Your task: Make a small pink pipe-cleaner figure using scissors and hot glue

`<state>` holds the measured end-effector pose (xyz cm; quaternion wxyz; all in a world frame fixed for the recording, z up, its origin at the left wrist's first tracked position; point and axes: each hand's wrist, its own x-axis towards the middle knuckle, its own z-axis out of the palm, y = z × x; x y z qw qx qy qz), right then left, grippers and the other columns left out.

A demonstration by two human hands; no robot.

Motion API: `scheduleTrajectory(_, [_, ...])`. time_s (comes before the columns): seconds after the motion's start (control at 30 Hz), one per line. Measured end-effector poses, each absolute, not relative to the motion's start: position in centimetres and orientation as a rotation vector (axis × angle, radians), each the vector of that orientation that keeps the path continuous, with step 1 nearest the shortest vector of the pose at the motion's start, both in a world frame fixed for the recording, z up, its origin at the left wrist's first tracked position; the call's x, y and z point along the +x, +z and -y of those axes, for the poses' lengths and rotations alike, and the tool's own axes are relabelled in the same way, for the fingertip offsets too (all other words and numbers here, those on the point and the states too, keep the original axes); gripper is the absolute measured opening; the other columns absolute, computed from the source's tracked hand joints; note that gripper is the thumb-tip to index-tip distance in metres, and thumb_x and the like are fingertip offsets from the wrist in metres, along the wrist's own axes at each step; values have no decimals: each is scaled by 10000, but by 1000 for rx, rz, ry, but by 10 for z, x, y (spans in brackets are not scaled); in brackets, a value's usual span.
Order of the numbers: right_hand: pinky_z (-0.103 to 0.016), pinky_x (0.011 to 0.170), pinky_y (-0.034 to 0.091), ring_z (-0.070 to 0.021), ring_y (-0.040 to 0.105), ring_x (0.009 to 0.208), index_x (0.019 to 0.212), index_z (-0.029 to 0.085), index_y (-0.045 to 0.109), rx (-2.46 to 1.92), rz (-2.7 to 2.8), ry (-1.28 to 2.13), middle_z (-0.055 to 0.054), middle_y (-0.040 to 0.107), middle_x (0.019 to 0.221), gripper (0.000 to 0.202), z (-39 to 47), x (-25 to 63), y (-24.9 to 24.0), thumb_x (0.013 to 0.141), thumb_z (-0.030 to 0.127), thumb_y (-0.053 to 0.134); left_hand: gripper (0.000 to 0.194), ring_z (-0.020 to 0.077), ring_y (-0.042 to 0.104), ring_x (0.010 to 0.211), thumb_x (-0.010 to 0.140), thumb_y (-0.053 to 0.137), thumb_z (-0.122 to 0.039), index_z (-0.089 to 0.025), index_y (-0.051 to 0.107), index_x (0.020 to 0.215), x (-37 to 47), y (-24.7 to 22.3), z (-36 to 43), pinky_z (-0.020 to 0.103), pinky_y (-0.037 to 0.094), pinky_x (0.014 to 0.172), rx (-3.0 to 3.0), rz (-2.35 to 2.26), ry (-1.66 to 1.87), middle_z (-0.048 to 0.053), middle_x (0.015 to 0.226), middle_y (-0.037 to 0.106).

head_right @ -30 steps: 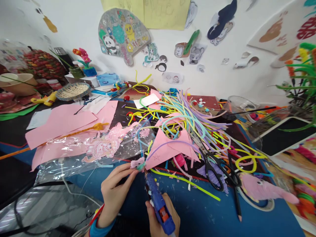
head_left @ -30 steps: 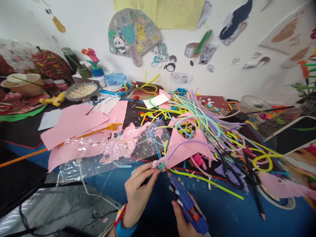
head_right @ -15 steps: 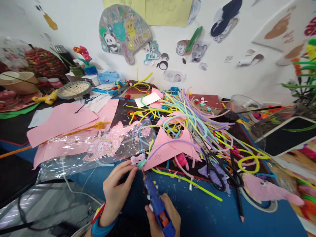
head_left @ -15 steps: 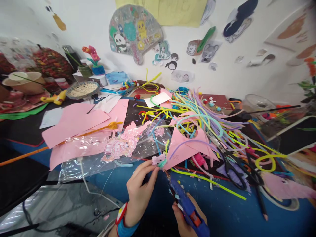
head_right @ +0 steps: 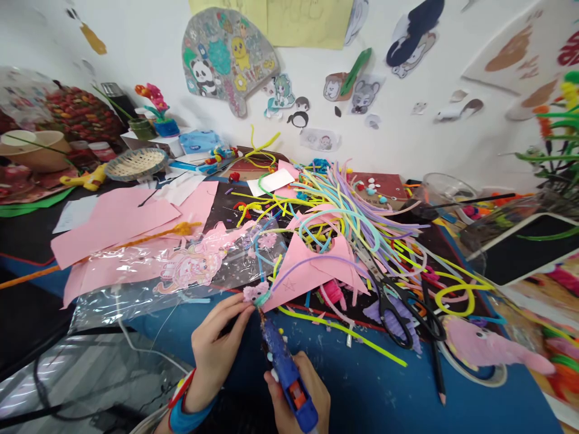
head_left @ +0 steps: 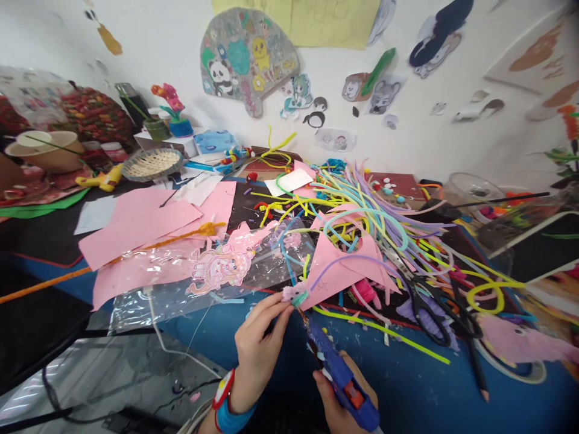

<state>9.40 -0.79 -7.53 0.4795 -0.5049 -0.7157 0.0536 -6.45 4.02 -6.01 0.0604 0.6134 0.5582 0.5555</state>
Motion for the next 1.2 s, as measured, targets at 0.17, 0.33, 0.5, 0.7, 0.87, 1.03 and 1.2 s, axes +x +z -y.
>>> scheduleTrajectory(0.17, [-198,409,465,-121,575,414,758,220,512,-1228,1730,122,37,554,555,174,8,93,-77,905,302,558,80,171,727,813,804,684,-131,-176,727,854,-64,-60,-40,255,586,791,1858,-1685,1692,64,924,758])
scheduleTrajectory(0.33, [-199,393,456,-121,569,406,746,226,515,-1250,1704,155,40,553,549,186,9,91,-76,903,315,558,88,173,730,793,797,689,-124,-185,731,845,-63,-58,-41,256,594,765,1852,-1665,1723,54,906,761])
scheduleTrajectory(0.5, [-208,385,453,-126,562,398,725,226,528,-1294,1682,194,38,555,534,213,9,90,-74,901,343,555,100,159,722,795,792,695,-110,-188,726,846,-63,-57,-41,250,582,783,1824,-1648,1753,45,901,759])
scheduleTrajectory(0.7, [-213,388,448,-127,552,402,705,229,519,-1312,1657,281,40,548,531,231,13,92,-76,888,362,565,59,173,712,798,769,717,-147,-202,734,780,-73,-54,-43,263,584,726,1501,-1803,1864,35,860,756])
scheduleTrajectory(0.87, [-207,445,480,-128,591,463,839,222,549,-1328,1679,473,41,595,604,211,14,83,-56,880,428,565,22,178,708,778,754,725,-184,-196,743,761,-91,-36,-40,252,575,638,1360,-1843,1951,38,860,757])
scheduleTrajectory(1.03, [-274,567,526,-199,668,661,998,189,521,-1318,1815,256,-45,663,796,314,-21,48,-21,871,471,573,18,191,699,804,754,725,-194,-195,742,755,-111,-5,-29,309,564,748,1268,-1934,2135,26,850,751])
scheduleTrajectory(1.2, [-420,667,496,-309,617,773,966,110,540,-1524,1939,-77,-151,623,827,440,-77,-6,-8,810,512,630,33,202,697,817,759,721,-215,-189,735,744,-122,11,-24,324,567,752,1135,-1916,2331,22,863,749])
